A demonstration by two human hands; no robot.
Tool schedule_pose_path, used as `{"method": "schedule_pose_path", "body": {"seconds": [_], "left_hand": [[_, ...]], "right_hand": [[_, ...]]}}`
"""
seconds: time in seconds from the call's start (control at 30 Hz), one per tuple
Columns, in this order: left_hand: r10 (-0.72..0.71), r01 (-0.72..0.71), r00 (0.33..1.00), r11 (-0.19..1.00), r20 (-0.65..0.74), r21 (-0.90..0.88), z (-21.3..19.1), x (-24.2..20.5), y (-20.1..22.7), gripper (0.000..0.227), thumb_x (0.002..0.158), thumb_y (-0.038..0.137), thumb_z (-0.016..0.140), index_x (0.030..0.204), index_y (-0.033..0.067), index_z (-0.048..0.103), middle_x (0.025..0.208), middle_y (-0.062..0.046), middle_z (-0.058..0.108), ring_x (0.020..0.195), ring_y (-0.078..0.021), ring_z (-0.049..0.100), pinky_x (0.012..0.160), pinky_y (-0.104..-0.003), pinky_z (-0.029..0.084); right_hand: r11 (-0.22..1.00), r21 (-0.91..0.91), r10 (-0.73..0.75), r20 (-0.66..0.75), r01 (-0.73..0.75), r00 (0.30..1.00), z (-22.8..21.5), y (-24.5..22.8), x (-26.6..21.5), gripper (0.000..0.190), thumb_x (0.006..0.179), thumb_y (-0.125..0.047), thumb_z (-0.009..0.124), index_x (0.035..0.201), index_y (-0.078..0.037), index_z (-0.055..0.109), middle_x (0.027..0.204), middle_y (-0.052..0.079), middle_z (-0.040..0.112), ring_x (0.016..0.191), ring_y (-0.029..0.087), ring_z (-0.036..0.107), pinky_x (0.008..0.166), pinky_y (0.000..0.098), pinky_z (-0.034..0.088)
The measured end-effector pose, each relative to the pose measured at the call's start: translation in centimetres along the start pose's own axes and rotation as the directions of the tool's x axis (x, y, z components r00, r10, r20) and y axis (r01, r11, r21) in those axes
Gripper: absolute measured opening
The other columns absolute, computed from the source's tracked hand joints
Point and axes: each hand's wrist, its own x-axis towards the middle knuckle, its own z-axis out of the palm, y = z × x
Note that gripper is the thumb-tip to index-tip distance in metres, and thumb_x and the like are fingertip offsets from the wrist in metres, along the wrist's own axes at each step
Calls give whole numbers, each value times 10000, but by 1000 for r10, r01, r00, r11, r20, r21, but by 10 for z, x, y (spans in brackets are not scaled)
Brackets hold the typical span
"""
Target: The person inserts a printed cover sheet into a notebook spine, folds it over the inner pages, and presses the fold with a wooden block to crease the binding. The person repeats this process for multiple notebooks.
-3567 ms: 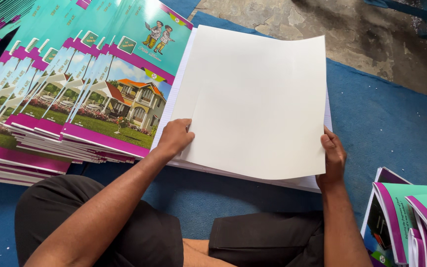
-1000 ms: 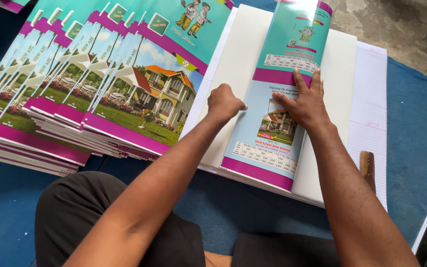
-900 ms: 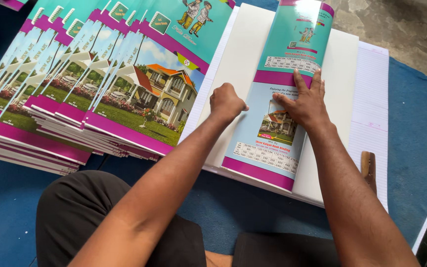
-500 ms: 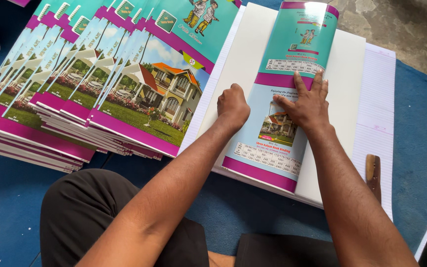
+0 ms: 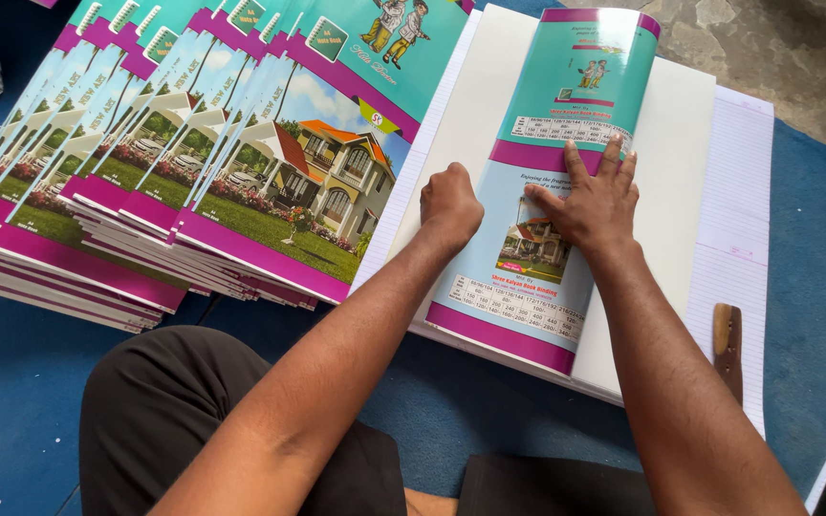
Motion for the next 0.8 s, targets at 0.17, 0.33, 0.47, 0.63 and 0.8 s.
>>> {"method": "schedule_pose_path", "body": {"seconds": [0.17, 0.33, 0.47, 0.63, 0.8], "left_hand": [[35, -35, 999, 999, -12, -2, -3, -4, 2, 261, 846, -9, 604, 1105, -37, 625, 1053, -273, 705, 1082, -426, 685, 957, -471, 549], [157, -159, 987, 980, 30, 116, 4, -7, 8, 332, 878, 8, 575, 1176, 69, 706, 1231, -239, 649, 1159, -403, 623, 992, -454, 525], [376, -413, 910, 773, 176, 482, 22, -1, 14, 216, 843, 70, 670, 1036, 66, 767, 1424, -172, 492, 1266, -367, 492, 991, -439, 519], [441, -513, 858, 713, 262, 478, 46, 15, 18, 290, 885, 128, 692, 1168, 68, 719, 1306, -161, 550, 1255, -344, 517, 962, -396, 561], [381, -492, 868, 746, 318, 449, 42, 21, 28, 467, 843, 205, 768, 1279, 83, 654, 1345, -189, 520, 1269, -385, 493, 999, -408, 551]], "right_hand": [[1000, -21, -5, 5, 5, 1000, 0, -1, 0, 990, 788, -840, 568, 1599, -314, 355, 1673, 279, 65, 1513, 545, 18, 1171, 685, 172], [999, -43, -3, 16, 4, 1000, 0, -2, 0, 988, 787, -846, 547, 1598, -320, 345, 1675, 274, 59, 1510, 543, 17, 1173, 682, 161], [996, -89, -21, 15, 23, 1000, 5, 2, 2, 981, 789, -869, 483, 1590, -322, 338, 1672, 280, 50, 1511, 530, -30, 1173, 700, 77], [974, -214, -72, -11, 68, 997, 17, 9, 6, 949, 830, -902, 353, 1588, -331, 323, 1651, 300, 71, 1515, 529, -70, 1152, 730, -26], [986, -157, -55, 19, 57, 998, 27, 17, 2, 949, 832, -909, 301, 1601, -352, 290, 1669, 297, 83, 1520, 527, -33, 1137, 748, -22]]}}
